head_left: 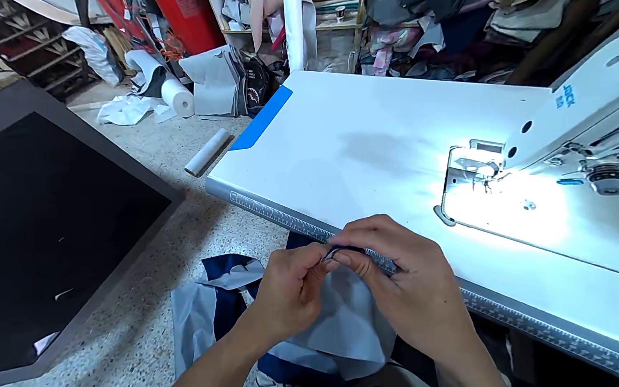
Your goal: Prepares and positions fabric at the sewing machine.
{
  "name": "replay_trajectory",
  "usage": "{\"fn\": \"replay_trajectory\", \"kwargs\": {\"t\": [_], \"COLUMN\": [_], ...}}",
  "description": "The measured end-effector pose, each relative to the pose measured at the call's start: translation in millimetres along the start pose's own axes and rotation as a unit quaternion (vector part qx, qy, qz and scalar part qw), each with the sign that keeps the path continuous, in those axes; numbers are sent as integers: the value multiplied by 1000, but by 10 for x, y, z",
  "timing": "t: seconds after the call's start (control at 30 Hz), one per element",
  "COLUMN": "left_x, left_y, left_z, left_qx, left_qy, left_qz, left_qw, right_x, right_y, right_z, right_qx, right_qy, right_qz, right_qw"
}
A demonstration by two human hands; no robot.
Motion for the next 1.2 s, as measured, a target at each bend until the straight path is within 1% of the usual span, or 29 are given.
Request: {"fn": "replay_trajectory", "kwargs": {"t": [0.1,0.17,0.3,0.37,0.47,0.53,0.63,0.73,0.8,0.87,0.9,0.93,1.0,1.03,1.07,1.1,1.13,1.2], "left_x": [-50,-81,-137,-138,-71,11,103,120,104,122,173,256,487,621,747,842,886,796], "left_y": [21,49,111,153,191,188,176,183,174,149,139,142,198,231,236,188,77,-245], "left_z": [21,46,77,71,-6,-91,-180,-271,-336,-393,-440,-505,-680,-760,-816,-839,-826,-749], "left_qx": [-36,-66,-116,-98,-12,16,-15,-38,-20,-27,-38,-44,-34,-28,-20,0,39,120], "left_qy": [11,18,30,15,-7,7,41,48,39,11,-18,-60,-161,-182,-175,-149,-122,-107], "left_qz": [1,-4,1,15,26,31,9,-13,-8,-9,-19,-46,-148,-198,-228,-235,-226,-192], "left_qw": [999,998,993,995,1000,999,999,998,999,1000,999,996,975,963,958,961,966,968], "right_x": [-13,-2,26,39,45,49,55,63,94,170,224,284,415,483,553,629,711,894], "right_y": [-21,-37,-78,-95,-204,-306,-414,-509,-599,-716,-783,-853,-972,-1016,-1052,-1083,-1112,-1171], "right_z": [40,68,42,31,88,140,163,126,83,46,43,51,82,98,121,151,183,231], "right_qx": [-39,-50,-19,-10,-22,-16,-3,21,41,64,75,82,86,86,84,81,77,62], "right_qy": [13,16,0,1,15,29,42,34,21,10,9,10,20,24,26,27,27,33], "right_qz": [-6,7,46,78,114,130,141,154,163,175,182,189,196,198,197,195,192,186], "right_qw": [999,999,999,997,993,991,989,987,986,982,980,978,977,976,976,977,978,980]}}
Point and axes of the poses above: each hand's wrist, its own x-axis away from the middle knuckle, its own y-axis out of the palm, z = x × y, the point moved 4 cm from there along -x, towards the middle knuckle, and after that the axes turned 10 degrees about x, right-handed, at the moved point
